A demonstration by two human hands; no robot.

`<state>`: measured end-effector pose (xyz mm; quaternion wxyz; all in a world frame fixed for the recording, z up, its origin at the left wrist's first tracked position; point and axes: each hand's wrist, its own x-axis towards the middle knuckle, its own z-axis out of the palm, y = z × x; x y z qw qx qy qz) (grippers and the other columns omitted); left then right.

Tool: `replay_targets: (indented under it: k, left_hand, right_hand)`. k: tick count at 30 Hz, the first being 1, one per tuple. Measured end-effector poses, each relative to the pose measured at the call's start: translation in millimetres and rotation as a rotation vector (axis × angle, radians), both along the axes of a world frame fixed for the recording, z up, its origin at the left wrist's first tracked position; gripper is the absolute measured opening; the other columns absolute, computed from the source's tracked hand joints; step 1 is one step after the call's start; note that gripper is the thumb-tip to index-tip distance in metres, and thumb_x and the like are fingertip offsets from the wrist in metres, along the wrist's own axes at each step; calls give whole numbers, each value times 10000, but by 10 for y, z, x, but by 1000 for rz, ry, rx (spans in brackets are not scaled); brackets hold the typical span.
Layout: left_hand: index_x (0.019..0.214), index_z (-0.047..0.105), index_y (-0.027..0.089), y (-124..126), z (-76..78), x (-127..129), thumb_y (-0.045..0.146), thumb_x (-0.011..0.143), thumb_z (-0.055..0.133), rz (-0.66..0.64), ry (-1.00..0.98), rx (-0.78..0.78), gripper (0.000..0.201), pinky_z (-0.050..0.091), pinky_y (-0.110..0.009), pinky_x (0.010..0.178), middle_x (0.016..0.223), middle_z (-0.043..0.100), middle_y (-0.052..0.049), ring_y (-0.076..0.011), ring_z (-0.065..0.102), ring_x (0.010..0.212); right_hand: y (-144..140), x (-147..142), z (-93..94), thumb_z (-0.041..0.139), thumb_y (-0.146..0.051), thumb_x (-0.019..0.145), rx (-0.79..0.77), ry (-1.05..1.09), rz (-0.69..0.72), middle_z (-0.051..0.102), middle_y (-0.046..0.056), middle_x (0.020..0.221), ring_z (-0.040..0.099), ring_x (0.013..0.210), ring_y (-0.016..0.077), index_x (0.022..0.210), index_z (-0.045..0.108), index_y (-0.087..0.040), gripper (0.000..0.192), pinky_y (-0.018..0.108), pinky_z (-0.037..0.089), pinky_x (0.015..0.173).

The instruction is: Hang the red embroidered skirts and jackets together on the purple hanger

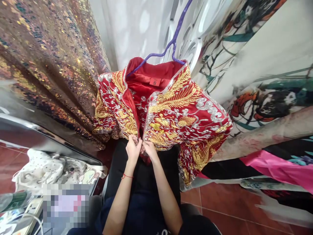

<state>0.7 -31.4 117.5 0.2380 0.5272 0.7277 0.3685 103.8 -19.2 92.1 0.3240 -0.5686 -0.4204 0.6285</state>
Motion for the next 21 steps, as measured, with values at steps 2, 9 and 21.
replay_targets:
  k: [2,9,21]
  left_hand:
    - [951,486,226,8,-42,-12,353,912,571,18,32,-24,158,397,-264,657,793,648,-3,-186,647,730]
    - [915,561,224,53,-148,-71,355,897,592,44,26,-76,136,356,-247,649,803,687,-6,-179,653,761]
    - [759,574,211,29,-148,-399,335,880,529,2,7,-52,179,392,-226,649,751,643,12,-129,591,694]
  right_hand:
    - [-10,-29,-58,600,-416,976,-51,10,11,686,37,1008,667,812,132,1110,645,-152,299,301,589,717]
    - [-51,-32,-256,614,-402,967,-191,2,14,655,80,1201,666,1008,193,1232,613,-168,354,397,589,861]
    - [10,-30,-500,616,-404,965,-325,-18,-3,636,90,1257,652,1072,213,1260,603,-172,376,432,572,912]
